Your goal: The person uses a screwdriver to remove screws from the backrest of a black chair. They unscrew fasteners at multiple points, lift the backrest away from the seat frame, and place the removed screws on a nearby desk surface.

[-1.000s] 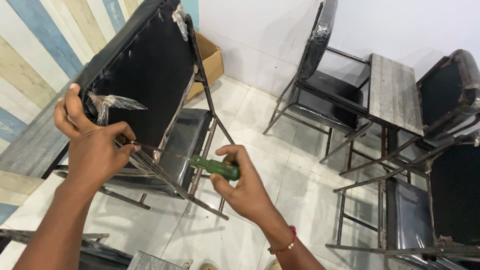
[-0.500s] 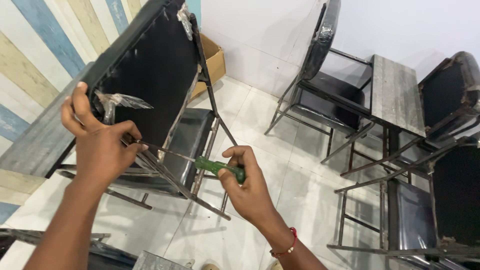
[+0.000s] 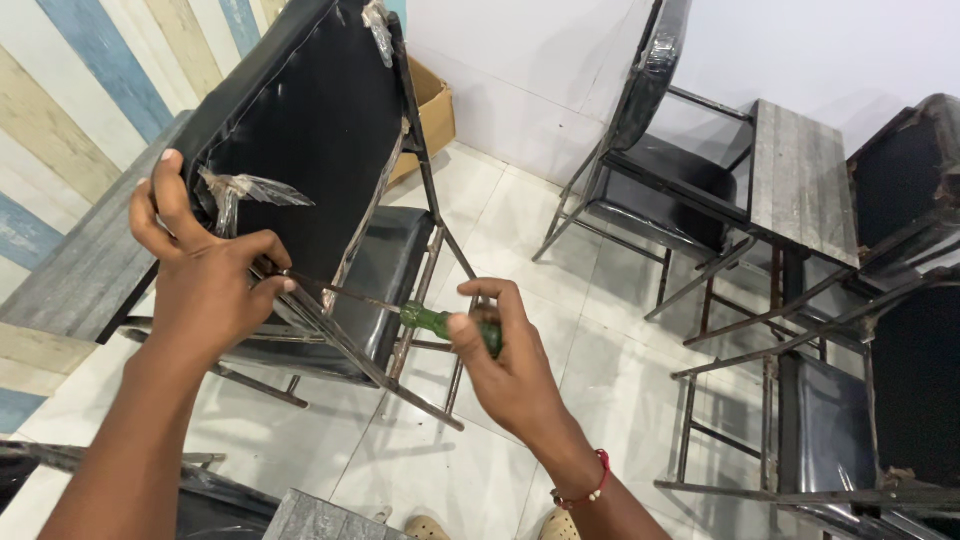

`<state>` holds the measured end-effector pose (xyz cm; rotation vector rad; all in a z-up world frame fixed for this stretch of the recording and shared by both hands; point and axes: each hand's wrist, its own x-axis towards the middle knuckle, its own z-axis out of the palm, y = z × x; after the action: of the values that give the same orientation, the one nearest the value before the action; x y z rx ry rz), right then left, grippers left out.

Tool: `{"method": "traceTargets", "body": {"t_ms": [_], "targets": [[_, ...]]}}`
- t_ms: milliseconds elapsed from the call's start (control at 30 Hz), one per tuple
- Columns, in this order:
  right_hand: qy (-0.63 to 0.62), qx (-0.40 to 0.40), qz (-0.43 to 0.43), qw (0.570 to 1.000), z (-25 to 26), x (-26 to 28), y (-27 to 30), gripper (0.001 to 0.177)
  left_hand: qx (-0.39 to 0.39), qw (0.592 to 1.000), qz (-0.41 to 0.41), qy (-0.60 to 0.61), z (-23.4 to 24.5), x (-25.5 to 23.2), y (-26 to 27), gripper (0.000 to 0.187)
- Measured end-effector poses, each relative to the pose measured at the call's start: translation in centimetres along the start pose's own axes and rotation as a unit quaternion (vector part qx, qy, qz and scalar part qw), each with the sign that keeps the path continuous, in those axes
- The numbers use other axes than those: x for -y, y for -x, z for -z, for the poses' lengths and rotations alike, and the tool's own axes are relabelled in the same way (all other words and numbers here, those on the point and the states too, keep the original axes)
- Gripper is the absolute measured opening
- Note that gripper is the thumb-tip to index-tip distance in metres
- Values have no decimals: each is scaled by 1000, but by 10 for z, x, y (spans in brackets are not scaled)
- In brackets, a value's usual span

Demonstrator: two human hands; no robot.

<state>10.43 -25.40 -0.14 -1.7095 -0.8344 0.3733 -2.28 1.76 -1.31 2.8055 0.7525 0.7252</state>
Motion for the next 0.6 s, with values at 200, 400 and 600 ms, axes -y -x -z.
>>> {"method": "traceTargets", "body": {"t_ms": [200, 400, 600], "targets": [[18, 24, -71, 997, 4, 0, 2, 28, 1, 1000, -1, -9, 0, 1, 0, 24], [-8, 33, 38, 999, 3, -6, 1, 31, 9, 1000, 1, -18, -2, 3, -1, 22], [175, 69, -100, 977, 7, 2, -1, 23, 28, 999, 33, 13, -2, 2, 0, 21]]}}
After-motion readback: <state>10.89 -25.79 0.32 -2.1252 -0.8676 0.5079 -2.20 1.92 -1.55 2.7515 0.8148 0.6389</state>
